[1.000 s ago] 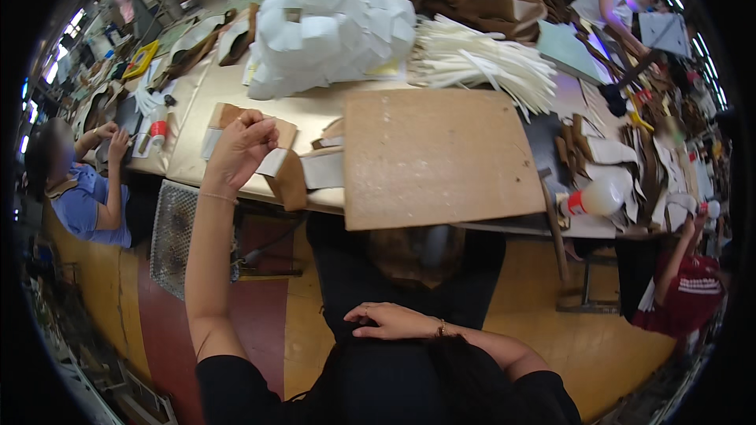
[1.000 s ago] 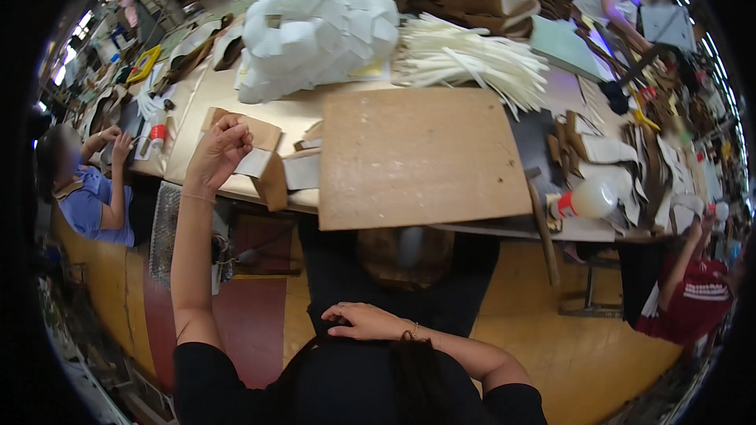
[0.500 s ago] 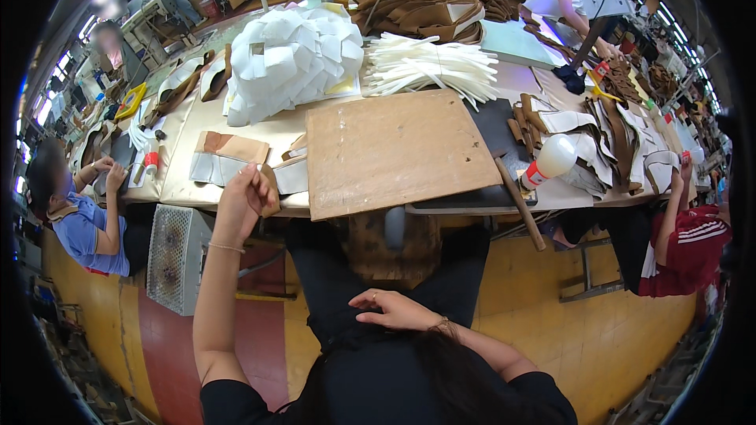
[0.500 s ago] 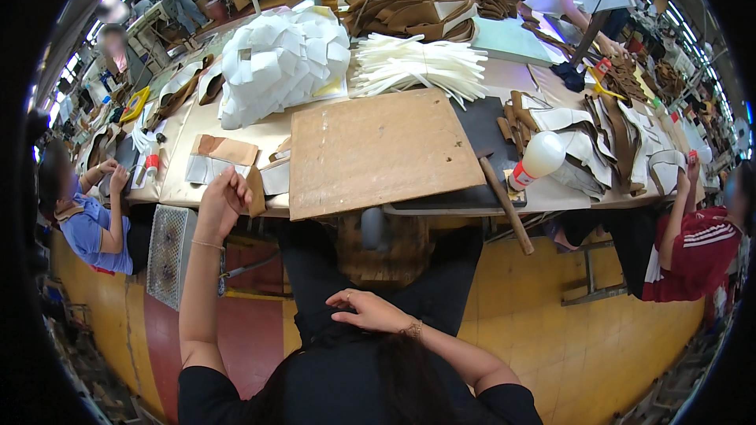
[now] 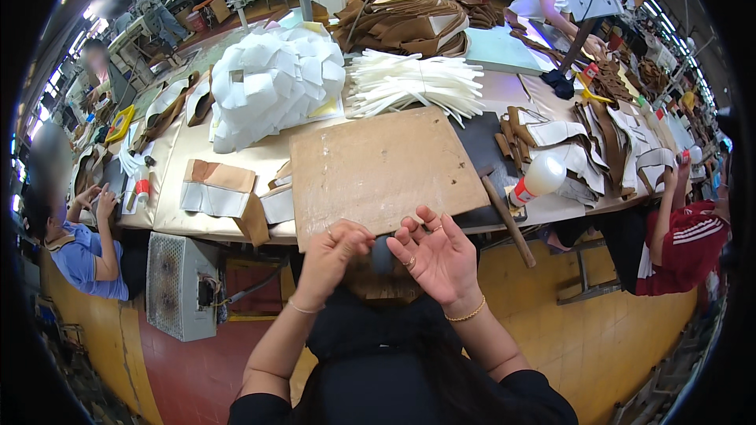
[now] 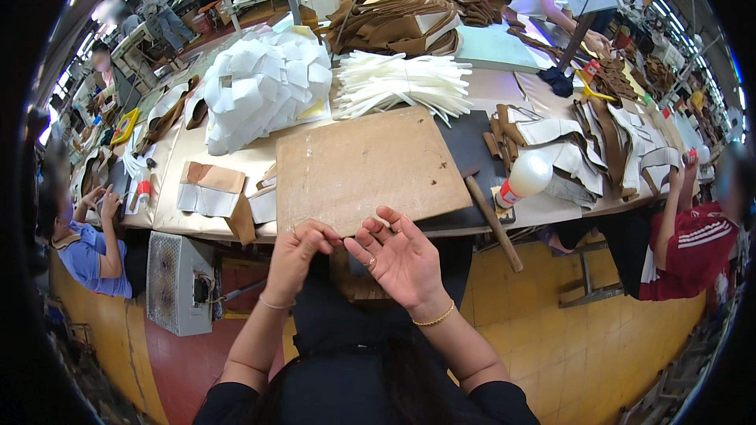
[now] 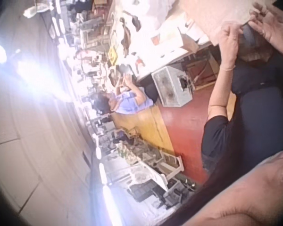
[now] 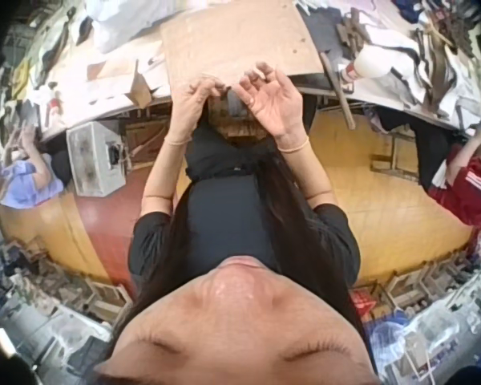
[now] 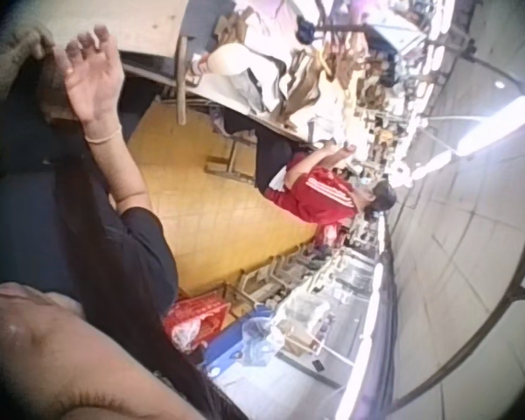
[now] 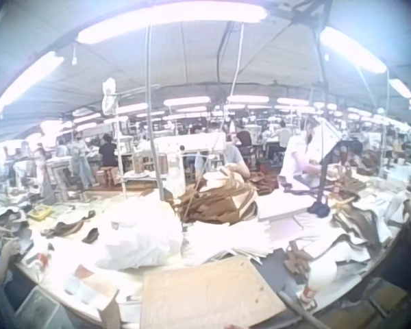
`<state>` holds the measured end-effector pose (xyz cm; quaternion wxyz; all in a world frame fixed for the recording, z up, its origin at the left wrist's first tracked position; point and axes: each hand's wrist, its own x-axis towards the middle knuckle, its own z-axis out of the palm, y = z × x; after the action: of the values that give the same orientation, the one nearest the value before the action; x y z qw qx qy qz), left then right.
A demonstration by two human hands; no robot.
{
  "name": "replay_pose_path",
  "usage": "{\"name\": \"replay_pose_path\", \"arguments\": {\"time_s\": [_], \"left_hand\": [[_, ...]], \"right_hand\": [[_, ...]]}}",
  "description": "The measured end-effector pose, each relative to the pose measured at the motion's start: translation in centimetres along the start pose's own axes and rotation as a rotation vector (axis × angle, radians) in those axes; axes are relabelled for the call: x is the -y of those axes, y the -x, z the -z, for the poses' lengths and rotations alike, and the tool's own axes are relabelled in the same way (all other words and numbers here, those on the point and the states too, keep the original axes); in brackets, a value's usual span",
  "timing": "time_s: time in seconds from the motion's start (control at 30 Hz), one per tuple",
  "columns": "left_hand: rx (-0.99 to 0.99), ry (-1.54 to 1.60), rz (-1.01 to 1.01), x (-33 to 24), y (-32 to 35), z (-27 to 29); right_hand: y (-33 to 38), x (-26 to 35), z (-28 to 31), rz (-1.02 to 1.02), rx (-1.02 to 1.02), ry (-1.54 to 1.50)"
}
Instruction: The person wipes a rectangular board with a white cloth, then picks up white cord-like pieces and arranges them in parallel rows on the board. The person continues to add more cords, aligning them neatly across the surface.
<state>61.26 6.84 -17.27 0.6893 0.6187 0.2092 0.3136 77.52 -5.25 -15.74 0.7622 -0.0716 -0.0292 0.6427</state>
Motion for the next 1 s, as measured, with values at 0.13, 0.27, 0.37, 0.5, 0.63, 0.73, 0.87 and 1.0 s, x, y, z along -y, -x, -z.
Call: {"name": "replay_pose_path", "arguments": {"time_s": [0.13, 0.27, 0.37, 0.5, 0.63, 0.73, 0.87, 1.0], "left_hand": [[-0.012, 0.107, 0.001, -1.3, -1.4, -2.8], [0.030, 0.072, -0.049, -0.9, -2.9, -2.1], [0.013, 0.082, -0.002, -0.4, -3.5, -1.5], [0.091, -0.045, 0.261, -1.5, -4.3, -0.1], [0.068, -0.245, -0.064, 0.1, -6.2, 0.4], [0.098, -0.145, 0.199, -1.1, -6.5, 1.8], [0.027, -0.464, 0.133, -1.1, -6.4, 3.1], [-0.103, -0.255, 0.175, -0.4, -6.0, 4.4]], "right_hand": [[-1.5, 0.8, 0.6, -0.016, 0.044, -0.091], [-3.0, 1.9, 1.3, 0.066, -0.047, 0.148], [-4.8, 3.9, 0.6, 0.163, -0.089, 0.429], [-10.1, 7.8, 0.9, 0.324, -0.141, 0.980], [-19.8, 13.3, 0.8, 0.555, -0.225, 1.784], [-28.1, 17.1, 2.6, 0.941, -0.377, 2.025], [-34.3, 18.7, 3.1, 0.870, -0.707, 2.346], [-37.5, 18.3, 2.2, 0.843, -0.255, 2.287]]}}
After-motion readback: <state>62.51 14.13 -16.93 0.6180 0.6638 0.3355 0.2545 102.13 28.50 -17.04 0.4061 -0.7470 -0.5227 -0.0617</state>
